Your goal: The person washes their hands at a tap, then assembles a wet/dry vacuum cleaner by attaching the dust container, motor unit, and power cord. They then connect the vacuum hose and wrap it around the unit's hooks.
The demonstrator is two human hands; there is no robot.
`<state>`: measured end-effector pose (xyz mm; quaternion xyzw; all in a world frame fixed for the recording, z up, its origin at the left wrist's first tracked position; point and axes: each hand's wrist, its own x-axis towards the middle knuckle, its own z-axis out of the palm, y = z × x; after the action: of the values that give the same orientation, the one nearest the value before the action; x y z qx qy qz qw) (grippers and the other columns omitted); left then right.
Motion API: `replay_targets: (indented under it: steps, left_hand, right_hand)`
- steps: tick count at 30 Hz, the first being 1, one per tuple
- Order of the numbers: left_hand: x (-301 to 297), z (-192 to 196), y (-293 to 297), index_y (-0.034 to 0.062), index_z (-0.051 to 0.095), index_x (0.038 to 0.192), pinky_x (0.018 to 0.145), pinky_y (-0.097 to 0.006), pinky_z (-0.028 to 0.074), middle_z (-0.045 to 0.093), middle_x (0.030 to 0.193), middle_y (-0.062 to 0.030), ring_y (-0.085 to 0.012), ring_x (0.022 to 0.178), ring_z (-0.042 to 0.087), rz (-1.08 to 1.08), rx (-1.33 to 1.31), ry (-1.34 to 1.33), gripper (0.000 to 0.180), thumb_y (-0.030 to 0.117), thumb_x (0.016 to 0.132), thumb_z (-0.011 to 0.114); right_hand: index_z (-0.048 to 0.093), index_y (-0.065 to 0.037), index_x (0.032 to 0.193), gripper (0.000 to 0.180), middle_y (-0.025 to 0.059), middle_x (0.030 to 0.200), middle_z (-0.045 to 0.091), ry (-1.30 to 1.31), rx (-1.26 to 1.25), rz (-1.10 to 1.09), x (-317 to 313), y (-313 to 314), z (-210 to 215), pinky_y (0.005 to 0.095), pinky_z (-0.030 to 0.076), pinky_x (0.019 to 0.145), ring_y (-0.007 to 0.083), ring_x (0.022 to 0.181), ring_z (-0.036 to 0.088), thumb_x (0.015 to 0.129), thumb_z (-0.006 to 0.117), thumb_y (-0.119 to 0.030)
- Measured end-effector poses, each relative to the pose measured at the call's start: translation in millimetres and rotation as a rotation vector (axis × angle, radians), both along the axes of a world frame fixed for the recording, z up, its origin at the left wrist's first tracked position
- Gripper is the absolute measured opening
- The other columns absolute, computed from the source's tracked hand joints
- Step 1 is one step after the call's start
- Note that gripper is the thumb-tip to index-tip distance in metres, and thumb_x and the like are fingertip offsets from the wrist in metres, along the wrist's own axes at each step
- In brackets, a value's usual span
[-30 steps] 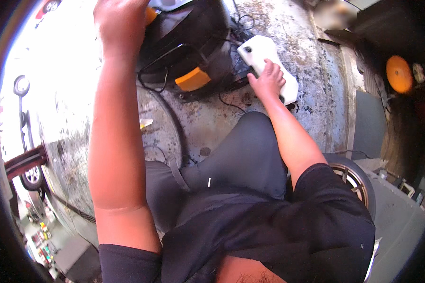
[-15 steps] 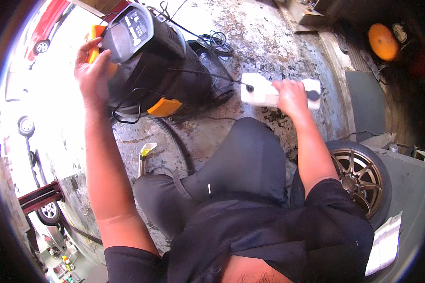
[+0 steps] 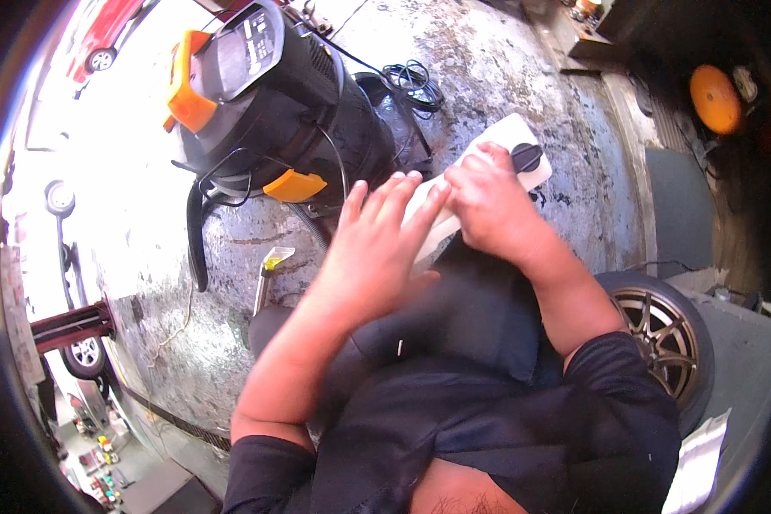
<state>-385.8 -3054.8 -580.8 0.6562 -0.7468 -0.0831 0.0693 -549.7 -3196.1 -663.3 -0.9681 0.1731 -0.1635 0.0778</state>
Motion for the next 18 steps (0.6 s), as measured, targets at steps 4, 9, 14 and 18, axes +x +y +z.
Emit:
replay_targets:
  steps: [4, 9, 14, 18]
  left_hand:
    - [12.3, -67.4, 71.4, 0.0159, 0.047, 0.124, 0.114, -0.059, 0.031, 0.047, 0.124, -0.0127, -0.0388, 0.131, 0.047, 0.259, -0.99, 0.225, 0.083, 0.058, 0.068, 0.091]
    - [30.7, -84.4, 96.1, 0.0132, 0.05, 0.141, 0.112, -0.052, 0.041, 0.043, 0.149, -0.0231, -0.0396, 0.134, 0.048, 0.495, -0.243, 0.446, 0.1, 0.037, 0.057, 0.098]
    - [56.8, -88.8, 93.5, 0.0156, 0.065, 0.12, 0.1, -0.05, 0.05, 0.058, 0.132, -0.0243, -0.0433, 0.119, 0.059, 0.388, -0.193, 0.342, 0.072, 0.018, 0.054, 0.093]
    - [70.0, -77.6, 108.4, 0.0122, 0.067, 0.107, 0.099, -0.05, 0.051, 0.058, 0.129, -0.0248, -0.0436, 0.117, 0.06, 0.445, -0.165, 0.334, 0.057, 0.018, 0.055, 0.09]
  right_hand:
    - [0.07, -0.014, 0.097, 0.015, 0.0037, 0.087, 0.061, -0.016, 0.062, 0.147, 18.8, 18.6, 18.1, 0.0501, 0.04, 0.103, 0.0256, 0.094, 0.063, 0.084, 0.063, -0.013]
    - [0.069, -0.012, 0.101, 0.024, 0.0056, 0.091, 0.062, -0.039, 0.218, 0.27, 35.0, 19.9, 4.5, 0.0479, 0.04, 0.103, 0.0288, 0.094, 0.062, 0.079, 0.064, -0.006]
    - [0.071, -0.007, 0.105, 0.024, 0.0093, 0.1, 0.066, -0.026, 0.576, 0.506, 52.8, 0.6, -4.3, 0.04, 0.045, 0.099, 0.028, 0.098, 0.064, 0.081, 0.074, -0.012]
    - [0.071, -0.002, 0.111, 0.029, 0.0069, 0.107, 0.068, -0.146, 1.087, 0.419, 74.3, -101.9, -18.5, 0.0336, 0.05, 0.093, 0.0186, 0.103, 0.064, 0.095, 0.068, -0.025]
